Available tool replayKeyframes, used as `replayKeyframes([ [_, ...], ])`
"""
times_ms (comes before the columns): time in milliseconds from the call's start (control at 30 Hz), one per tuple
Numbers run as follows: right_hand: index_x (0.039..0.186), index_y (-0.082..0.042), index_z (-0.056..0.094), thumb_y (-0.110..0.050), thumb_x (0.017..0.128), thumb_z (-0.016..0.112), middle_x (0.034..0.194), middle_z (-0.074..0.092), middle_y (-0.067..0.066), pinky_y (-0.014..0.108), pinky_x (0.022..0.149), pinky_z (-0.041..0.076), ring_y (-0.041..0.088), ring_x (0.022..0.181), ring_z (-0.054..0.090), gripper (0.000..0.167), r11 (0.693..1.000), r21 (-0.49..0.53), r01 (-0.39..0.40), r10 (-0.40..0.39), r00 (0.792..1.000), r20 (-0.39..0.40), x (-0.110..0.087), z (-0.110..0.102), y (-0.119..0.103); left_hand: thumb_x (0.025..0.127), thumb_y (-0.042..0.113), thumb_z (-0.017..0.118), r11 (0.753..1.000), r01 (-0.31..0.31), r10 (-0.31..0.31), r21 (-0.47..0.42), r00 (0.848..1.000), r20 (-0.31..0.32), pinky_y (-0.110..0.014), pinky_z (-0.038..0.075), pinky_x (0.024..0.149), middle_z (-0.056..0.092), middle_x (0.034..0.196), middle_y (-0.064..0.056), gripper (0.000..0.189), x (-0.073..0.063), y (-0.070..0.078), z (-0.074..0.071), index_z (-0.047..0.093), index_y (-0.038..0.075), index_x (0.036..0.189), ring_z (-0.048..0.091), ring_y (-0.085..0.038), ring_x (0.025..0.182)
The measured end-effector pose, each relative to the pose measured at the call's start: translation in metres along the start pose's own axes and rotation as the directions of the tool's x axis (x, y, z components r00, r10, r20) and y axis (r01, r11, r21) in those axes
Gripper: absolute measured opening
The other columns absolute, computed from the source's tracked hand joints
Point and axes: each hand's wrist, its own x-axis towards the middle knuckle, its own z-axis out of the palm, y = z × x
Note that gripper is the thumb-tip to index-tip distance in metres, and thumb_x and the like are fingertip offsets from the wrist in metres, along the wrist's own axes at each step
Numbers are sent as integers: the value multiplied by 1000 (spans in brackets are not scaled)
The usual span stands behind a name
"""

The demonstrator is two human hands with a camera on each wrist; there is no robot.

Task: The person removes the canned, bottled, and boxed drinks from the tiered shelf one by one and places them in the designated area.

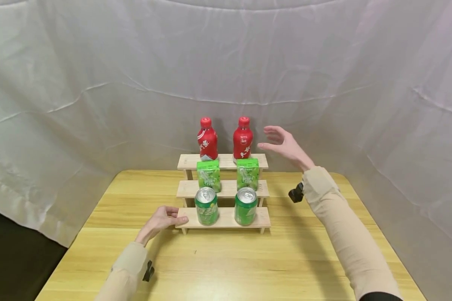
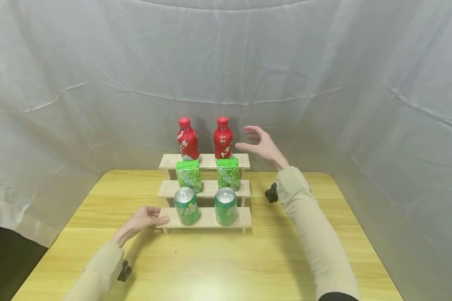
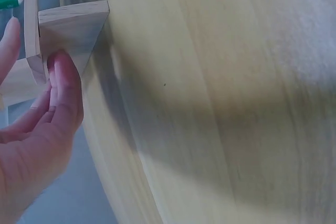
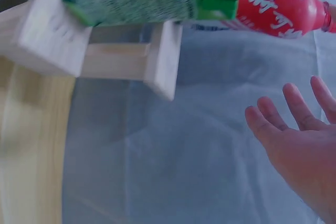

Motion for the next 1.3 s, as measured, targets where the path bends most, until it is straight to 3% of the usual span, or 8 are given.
replayKeyframes([
  [433,147,-3,42,-19,91,73,152,48,19,52,119,39,38,143,44,66,1000,6,-15,14,999,53,34,25,-29,84,10,80,1000,10,-9,15,1000,-4,-26,56,80,65,106,-21,60,3,4,-1,50,-21,127,62,-19,90],
  [667,145,-5,43,-19,90,73,149,49,19,53,115,42,36,137,47,65,1000,1,-31,31,999,34,39,32,-34,84,9,80,1000,16,-16,18,1000,-10,-28,58,84,65,109,-25,61,2,5,0,48,-21,127,63,-21,93],
  [1300,142,-3,45,-14,87,75,141,51,23,56,111,44,38,128,51,63,995,-95,-16,13,999,-34,45,45,-33,85,7,78,1000,4,-4,5,1000,5,-25,57,79,66,104,-22,57,2,4,4,50,-22,124,64,-17,87],
])
